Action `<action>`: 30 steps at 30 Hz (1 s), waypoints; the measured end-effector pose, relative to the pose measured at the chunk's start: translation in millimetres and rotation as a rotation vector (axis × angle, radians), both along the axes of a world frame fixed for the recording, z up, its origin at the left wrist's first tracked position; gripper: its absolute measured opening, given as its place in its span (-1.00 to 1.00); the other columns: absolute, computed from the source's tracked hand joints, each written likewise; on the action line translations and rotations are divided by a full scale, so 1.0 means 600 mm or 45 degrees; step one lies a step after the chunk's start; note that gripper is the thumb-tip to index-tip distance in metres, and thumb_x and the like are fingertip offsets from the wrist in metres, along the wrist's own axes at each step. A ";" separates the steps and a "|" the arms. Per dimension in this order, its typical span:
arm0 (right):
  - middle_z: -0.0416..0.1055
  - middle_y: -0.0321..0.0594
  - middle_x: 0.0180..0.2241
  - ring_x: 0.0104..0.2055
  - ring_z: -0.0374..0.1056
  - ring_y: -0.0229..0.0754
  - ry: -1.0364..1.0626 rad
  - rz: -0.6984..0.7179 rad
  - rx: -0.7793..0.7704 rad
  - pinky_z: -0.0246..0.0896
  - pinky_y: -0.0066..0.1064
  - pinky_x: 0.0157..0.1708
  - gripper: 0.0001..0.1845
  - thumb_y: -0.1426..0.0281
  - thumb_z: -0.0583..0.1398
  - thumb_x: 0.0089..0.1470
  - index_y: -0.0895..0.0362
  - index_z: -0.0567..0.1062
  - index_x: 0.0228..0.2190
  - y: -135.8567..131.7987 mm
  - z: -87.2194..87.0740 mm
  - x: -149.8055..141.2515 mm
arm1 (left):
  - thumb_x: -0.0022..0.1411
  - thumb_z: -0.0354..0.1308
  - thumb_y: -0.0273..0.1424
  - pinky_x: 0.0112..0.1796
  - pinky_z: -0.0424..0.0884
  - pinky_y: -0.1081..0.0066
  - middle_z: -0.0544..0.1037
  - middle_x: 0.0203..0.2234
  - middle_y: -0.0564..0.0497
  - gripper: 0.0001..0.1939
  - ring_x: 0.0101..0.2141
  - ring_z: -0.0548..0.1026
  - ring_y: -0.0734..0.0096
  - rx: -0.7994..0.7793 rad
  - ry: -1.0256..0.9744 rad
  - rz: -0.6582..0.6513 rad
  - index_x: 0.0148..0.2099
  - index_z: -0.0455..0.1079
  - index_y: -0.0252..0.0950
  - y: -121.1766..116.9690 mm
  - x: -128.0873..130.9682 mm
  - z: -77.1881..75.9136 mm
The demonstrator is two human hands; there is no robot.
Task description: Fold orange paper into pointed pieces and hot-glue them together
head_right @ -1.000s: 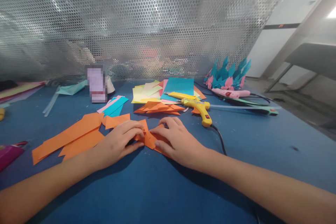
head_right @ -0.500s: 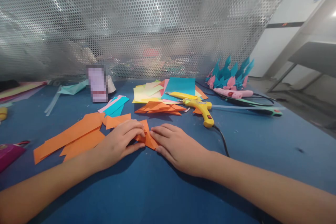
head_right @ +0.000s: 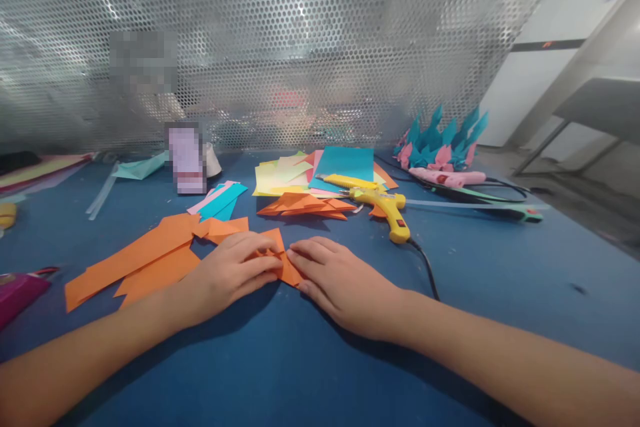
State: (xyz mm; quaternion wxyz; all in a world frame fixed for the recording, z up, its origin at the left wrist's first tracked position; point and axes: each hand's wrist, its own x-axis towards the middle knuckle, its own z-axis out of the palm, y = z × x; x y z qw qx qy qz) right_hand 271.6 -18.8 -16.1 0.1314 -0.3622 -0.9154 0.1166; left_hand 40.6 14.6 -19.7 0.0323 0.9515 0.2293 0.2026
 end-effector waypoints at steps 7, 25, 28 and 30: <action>0.22 -0.01 0.14 0.17 0.12 -0.03 -0.046 0.013 -0.004 0.07 -0.14 0.16 -0.52 0.29 -0.03 0.26 0.21 0.27 0.14 -0.001 0.001 0.001 | 0.40 -0.12 -0.40 -0.24 0.32 0.38 0.44 -0.28 -0.04 -0.75 -0.26 0.38 0.37 -0.032 0.062 0.004 -0.18 0.38 -0.32 -0.002 -0.004 -0.003; 0.21 -0.04 0.17 0.21 0.11 -0.01 -0.061 0.056 0.024 0.04 -0.11 0.19 -0.51 0.28 -0.03 0.26 0.20 0.26 0.15 -0.003 0.006 0.003 | 0.38 -0.08 -0.40 -0.21 0.34 0.39 0.48 -0.26 -0.02 -0.77 -0.25 0.41 0.39 -0.017 0.046 0.004 -0.19 0.41 -0.30 0.002 -0.010 0.000; 0.19 -0.04 0.19 0.22 0.09 0.00 -0.093 0.061 0.017 0.03 -0.11 0.20 -0.50 0.28 -0.03 0.26 0.24 0.26 0.15 -0.004 0.007 0.005 | 0.38 -0.11 -0.50 -0.13 0.34 0.39 0.45 -0.16 -0.05 -0.77 -0.15 0.40 0.37 -0.039 0.072 -0.046 -0.08 0.37 -0.29 0.000 -0.019 0.005; 0.19 -0.05 0.19 0.22 0.09 -0.01 -0.088 0.062 0.023 0.03 -0.12 0.20 -0.50 0.29 -0.02 0.25 0.24 0.27 0.15 -0.005 0.006 0.006 | 0.38 -0.14 -0.54 -0.10 0.34 0.38 0.43 -0.11 -0.08 -0.74 -0.10 0.38 0.35 -0.036 0.093 -0.061 -0.01 0.33 -0.30 -0.003 -0.023 0.007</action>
